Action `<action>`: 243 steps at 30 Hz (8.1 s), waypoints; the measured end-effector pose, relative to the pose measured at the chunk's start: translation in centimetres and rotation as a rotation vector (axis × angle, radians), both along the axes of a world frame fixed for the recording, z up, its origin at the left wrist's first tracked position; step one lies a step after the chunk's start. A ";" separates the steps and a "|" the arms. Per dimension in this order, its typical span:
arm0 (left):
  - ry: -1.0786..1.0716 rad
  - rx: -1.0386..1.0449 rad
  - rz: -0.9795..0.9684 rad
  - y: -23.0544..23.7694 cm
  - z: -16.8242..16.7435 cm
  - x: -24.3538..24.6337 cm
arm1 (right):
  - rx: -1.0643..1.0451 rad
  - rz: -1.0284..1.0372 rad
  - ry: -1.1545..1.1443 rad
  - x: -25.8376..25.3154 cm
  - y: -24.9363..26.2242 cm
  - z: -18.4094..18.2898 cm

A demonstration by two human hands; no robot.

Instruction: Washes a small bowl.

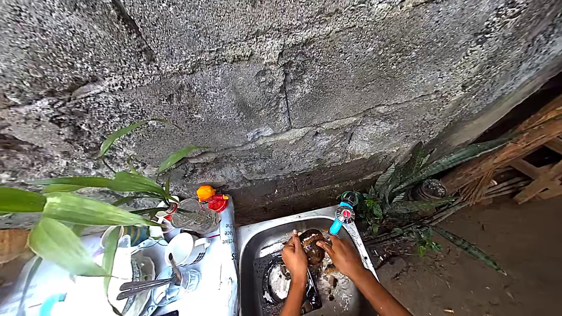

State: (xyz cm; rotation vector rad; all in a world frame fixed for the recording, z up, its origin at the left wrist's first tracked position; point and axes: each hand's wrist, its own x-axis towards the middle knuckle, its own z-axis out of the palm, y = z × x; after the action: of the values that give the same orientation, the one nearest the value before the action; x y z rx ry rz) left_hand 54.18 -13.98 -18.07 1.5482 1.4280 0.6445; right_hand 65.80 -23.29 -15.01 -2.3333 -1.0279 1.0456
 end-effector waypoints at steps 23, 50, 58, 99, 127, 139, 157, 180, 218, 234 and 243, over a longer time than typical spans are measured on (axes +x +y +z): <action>0.159 0.291 -0.020 -3.8 -1.0 3.1 | -0.201 -0.142 -0.147 -0.6 1.5 1.4; 0.229 -0.006 0.039 -2.9 -0.7 2.2 | -0.061 -0.029 -0.172 -0.9 2.6 0.8; 0.174 0.055 0.042 -3.1 -0.1 2.2 | -0.138 -0.128 -0.177 0.5 2.1 -0.2; -0.319 -0.419 0.371 -0.9 -3.1 1.8 | 0.053 -0.320 0.027 0.3 1.0 -2.5; 0.472 0.568 -1.239 -5.3 -9.5 -2.4 | -0.047 -0.198 0.186 0.9 -0.5 -6.7; -0.472 -0.495 -0.643 1.8 -5.7 -1.0 | 0.379 -0.133 0.100 2.7 -2.3 -6.6; 0.072 -0.097 -0.187 -1.0 -1.9 0.2 | -0.069 -0.072 -0.132 -0.5 2.9 -1.9; -0.593 -0.473 0.113 0.3 -2.6 -1.0 | -0.110 0.075 -0.127 -1.9 0.7 0.3; -0.172 -0.128 -0.009 -2.2 -4.3 -0.8 | -0.174 0.074 -0.115 -1.8 1.5 -0.9; -0.602 -0.615 0.228 -0.5 -4.1 -1.0 | 0.158 -0.337 0.747 2.9 0.3 -4.1; -0.752 -0.750 0.249 -0.8 -4.1 -0.3 | 0.012 0.178 0.016 1.1 -0.3 -1.2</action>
State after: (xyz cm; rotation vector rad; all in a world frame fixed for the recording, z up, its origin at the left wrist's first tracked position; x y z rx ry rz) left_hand 53.93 -14.73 -22.20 0.4586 1.0776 0.6358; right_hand 66.93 -23.58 -16.19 -2.2527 -1.2504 1.1180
